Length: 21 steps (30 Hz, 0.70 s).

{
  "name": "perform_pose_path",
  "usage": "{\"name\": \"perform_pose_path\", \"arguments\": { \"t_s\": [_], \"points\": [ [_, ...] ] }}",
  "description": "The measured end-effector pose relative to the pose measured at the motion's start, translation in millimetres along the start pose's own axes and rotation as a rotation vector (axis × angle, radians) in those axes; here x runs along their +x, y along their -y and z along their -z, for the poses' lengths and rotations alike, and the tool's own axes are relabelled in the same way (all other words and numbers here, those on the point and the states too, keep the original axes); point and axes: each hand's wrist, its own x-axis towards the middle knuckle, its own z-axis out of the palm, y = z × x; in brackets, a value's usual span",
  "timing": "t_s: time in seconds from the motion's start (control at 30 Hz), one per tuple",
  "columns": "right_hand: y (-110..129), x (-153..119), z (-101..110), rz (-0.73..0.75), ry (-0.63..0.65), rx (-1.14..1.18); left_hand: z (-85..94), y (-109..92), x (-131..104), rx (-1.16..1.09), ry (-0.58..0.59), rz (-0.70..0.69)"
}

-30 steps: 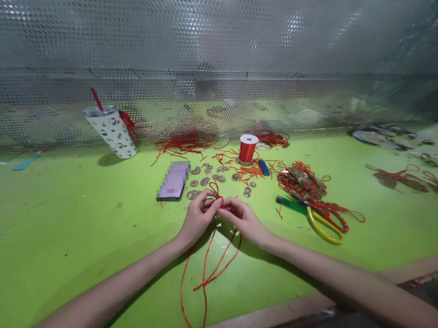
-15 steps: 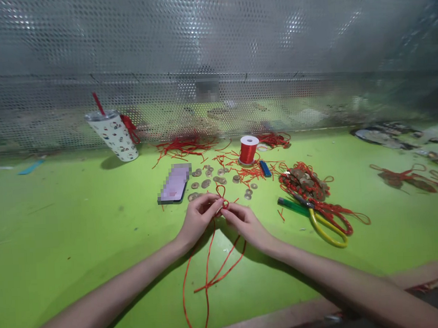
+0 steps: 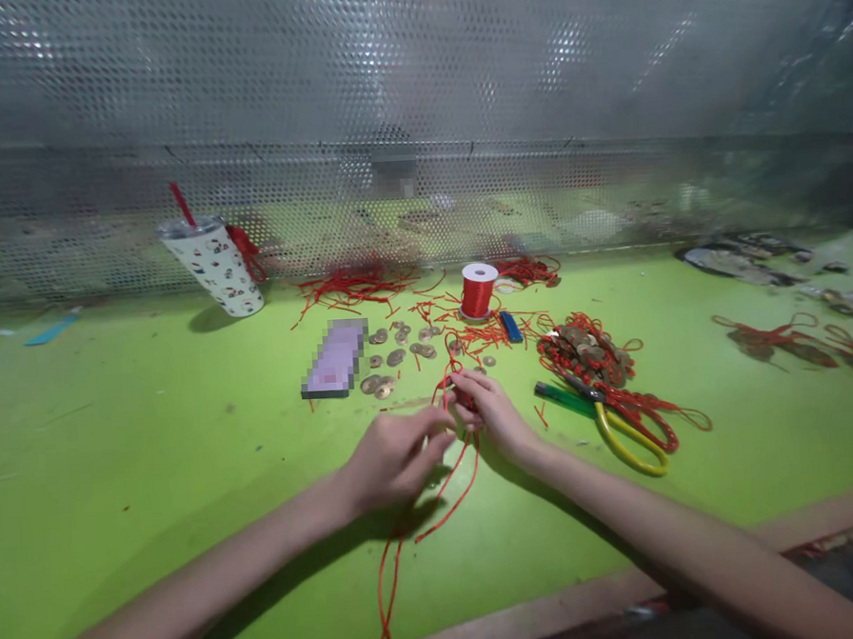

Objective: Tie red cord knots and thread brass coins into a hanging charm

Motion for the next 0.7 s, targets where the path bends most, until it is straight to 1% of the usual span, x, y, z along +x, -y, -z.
{"name": "perform_pose_path", "arguments": {
  "t_s": [0.1,0.17,0.23,0.27,0.3,0.33,0.37,0.43,0.47,0.5,0.53,0.63,0.7],
  "points": [
    [0,3,2,-0.036,-0.013,0.013,-14.2,-12,-11,0.182,0.264,-0.257],
    [0,4,3,-0.044,-0.021,-0.012,-21.1,-19,-16,0.239,0.402,-0.400],
    [1,4,4,-0.041,-0.026,-0.038,-23.7,-22,-19,0.251,0.461,-0.467],
    [1,3,3,-0.034,-0.027,-0.054,-23.3,-22,-18,0.248,0.444,-0.457],
    [2,1,2,-0.026,-0.026,-0.072,-21.9,-20,-17,0.238,0.385,-0.414],
    [2,0,1,-0.017,-0.021,-0.094,-19.8,-16,-14,0.221,0.279,-0.335],
    [3,-3,0,-0.006,-0.012,-0.120,-17.3,-12,-11,0.202,0.142,-0.230],
    [3,-7,-4,0.018,0.016,-0.169,-12.2,-1,-2,0.144,-0.184,0.020],
    [4,-9,-6,0.029,0.030,-0.188,-10.1,5,2,0.120,-0.298,0.113],
    [4,-10,-8,0.039,0.042,-0.204,-8.3,11,6,0.065,-0.366,0.197],
    [3,-11,-9,0.048,0.051,-0.218,-6.9,16,10,-0.025,-0.379,0.274],
    [3,-12,-10,0.069,0.089,-0.280,-3.7,25,18,-0.418,-0.246,0.482],
    [2,-13,-10,0.095,0.119,-0.326,-1.9,26,20,-0.644,-0.177,0.575]
  ]
}}
